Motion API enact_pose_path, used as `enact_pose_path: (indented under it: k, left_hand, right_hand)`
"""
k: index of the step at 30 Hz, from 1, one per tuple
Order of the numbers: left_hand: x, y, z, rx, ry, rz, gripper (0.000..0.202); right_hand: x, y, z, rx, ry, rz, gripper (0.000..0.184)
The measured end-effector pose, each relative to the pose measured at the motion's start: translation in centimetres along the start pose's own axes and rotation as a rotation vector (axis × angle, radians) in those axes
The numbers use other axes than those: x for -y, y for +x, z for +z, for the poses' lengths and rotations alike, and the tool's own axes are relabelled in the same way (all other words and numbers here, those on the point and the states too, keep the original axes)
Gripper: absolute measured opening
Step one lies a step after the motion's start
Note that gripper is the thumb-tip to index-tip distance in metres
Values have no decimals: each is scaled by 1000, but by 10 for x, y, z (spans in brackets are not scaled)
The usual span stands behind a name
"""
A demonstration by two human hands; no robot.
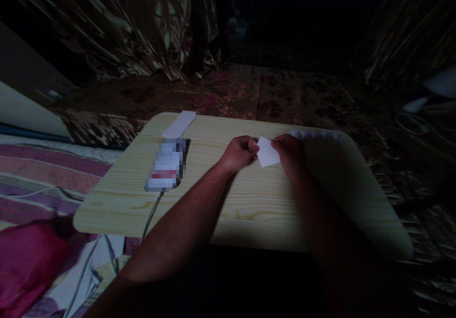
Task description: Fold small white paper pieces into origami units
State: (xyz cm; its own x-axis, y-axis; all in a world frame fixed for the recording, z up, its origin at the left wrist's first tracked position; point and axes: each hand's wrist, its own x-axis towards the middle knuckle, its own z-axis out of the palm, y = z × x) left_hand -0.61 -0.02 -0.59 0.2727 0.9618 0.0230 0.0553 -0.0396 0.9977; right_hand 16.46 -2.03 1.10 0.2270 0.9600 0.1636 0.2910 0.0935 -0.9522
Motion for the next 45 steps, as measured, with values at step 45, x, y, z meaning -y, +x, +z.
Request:
enact_pose_path:
  k: [45]
  left_hand:
    - [-3, -2, 10, -145, 11, 72, 26]
  right_hand:
    - [-6, -2, 3, 182, -93, -86, 13]
